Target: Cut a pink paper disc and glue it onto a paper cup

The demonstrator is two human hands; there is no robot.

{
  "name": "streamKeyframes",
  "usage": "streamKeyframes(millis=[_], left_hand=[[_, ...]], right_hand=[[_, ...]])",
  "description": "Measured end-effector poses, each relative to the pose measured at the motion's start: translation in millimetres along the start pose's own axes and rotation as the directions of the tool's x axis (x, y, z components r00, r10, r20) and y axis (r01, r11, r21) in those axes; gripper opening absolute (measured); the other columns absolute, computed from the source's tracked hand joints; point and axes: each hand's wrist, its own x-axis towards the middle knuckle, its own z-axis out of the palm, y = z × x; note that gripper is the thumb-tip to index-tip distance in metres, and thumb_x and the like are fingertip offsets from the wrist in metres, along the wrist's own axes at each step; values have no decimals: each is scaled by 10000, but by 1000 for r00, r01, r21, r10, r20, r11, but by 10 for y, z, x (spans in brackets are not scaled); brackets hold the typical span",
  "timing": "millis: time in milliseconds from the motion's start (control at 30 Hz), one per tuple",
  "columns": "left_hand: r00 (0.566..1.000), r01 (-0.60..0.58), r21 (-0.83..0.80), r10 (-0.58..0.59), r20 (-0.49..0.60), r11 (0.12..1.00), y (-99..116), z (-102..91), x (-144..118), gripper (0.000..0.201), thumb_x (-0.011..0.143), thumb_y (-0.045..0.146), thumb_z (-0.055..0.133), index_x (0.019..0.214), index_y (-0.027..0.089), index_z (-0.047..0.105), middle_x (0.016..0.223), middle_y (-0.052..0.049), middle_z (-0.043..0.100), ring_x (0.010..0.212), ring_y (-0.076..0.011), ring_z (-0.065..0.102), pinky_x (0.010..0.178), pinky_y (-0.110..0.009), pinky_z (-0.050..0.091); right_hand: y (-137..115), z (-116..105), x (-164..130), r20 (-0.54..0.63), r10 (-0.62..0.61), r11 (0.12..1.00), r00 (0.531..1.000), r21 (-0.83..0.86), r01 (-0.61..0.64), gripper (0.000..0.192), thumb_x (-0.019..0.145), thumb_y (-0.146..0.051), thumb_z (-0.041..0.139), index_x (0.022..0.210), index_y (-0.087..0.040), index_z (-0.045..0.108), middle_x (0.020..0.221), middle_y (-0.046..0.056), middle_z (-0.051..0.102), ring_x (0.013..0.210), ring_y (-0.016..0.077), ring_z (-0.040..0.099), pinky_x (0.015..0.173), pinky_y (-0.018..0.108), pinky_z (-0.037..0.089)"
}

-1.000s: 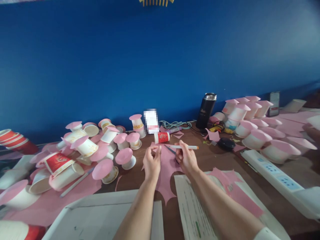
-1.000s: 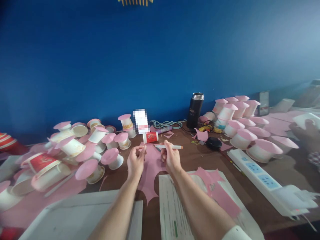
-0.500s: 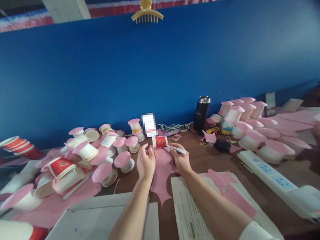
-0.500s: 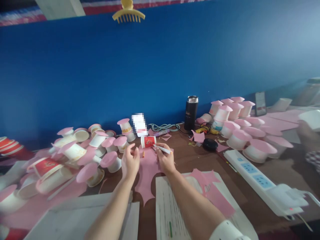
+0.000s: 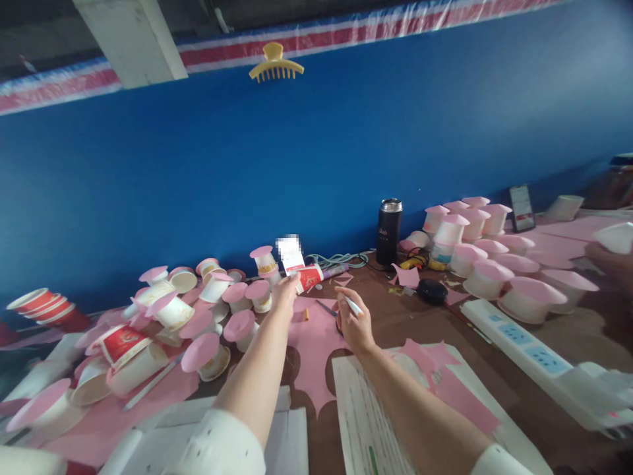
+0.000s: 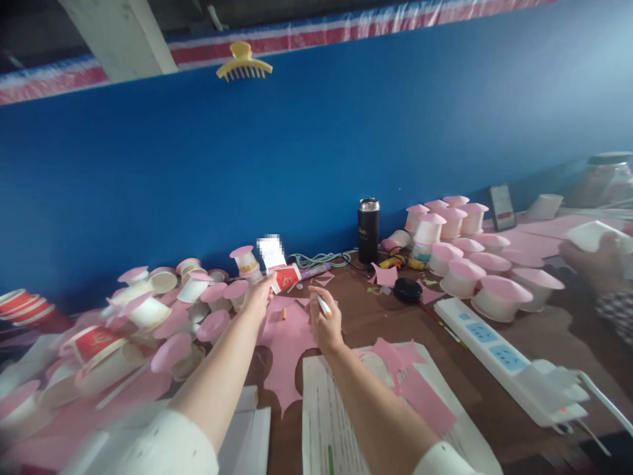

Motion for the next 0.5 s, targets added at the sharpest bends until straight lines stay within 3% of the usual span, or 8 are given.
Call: streamKeyframes(millis=[100, 167, 233, 300, 400, 500], left_hand=[[999, -2, -162, 10, 50, 987, -76, -137, -367, 220, 756, 329, 681, 888, 156, 654, 660, 4, 588, 569, -85, 560, 531, -186, 444], [978, 143, -488, -48, 203, 861, -150, -195, -638, 247, 689, 248, 764, 886, 145, 656, 685, 3, 595, 581, -66, 560, 530, -154, 458], [949, 261, -611, -84, 303, 747, -242, -199, -871, 277, 663, 187, 795, 904, 147, 664, 761, -12, 636, 628, -65, 589, 570, -146, 493], [937, 328, -647, -151, 314, 689, -337, -157, -1036, 268, 655, 152, 798, 891, 153, 672, 777, -11, 654, 639, -70, 604, 593, -156, 517], [904, 412, -625, -213, 370, 663, -452, -61, -1170, 202, 658, 129, 789, 828, 133, 681, 732, -15, 660, 620, -78, 606, 594, -168, 524], [870, 436, -595, -146, 472, 675, -505, 2, -1222, 215, 681, 140, 776, 879, 119, 697, 809, -48, 699, 686, -107, 639, 640, -193, 523]], right_hand=[[6, 14, -5, -50, -23, 999, 999, 32, 25, 449, 841, -546, 573, 1175, -247, 596, 776, 0, 654, 487, 101, 524, 440, 228, 410], [6, 38, -6, -57, -22, 998, 998, 55, 25, 474, 833, -529, 597, 1218, -255, 565, 988, 49, 681, 714, 159, 647, 571, 261, 505], [3, 61, -10, -40, -4, 995, 999, 103, 8, 493, 826, -503, 622, 1244, -259, 532, 1148, 74, 652, 946, 208, 660, 735, 312, 545], [-3, 73, -15, -5, 31, 987, 999, 160, -30, 521, 817, -484, 641, 1266, -262, 500, 1188, 73, 637, 1018, 214, 647, 832, 344, 540], [-15, 74, -27, 27, 98, 980, 995, 174, -101, 555, 788, -474, 673, 1267, -254, 496, 1099, 54, 664, 941, 199, 666, 838, 344, 543], [-34, 76, -36, 0, 114, 985, 993, 127, -113, 536, 772, -471, 686, 1228, -239, 525, 1028, 50, 676, 916, 208, 670, 823, 342, 551]])
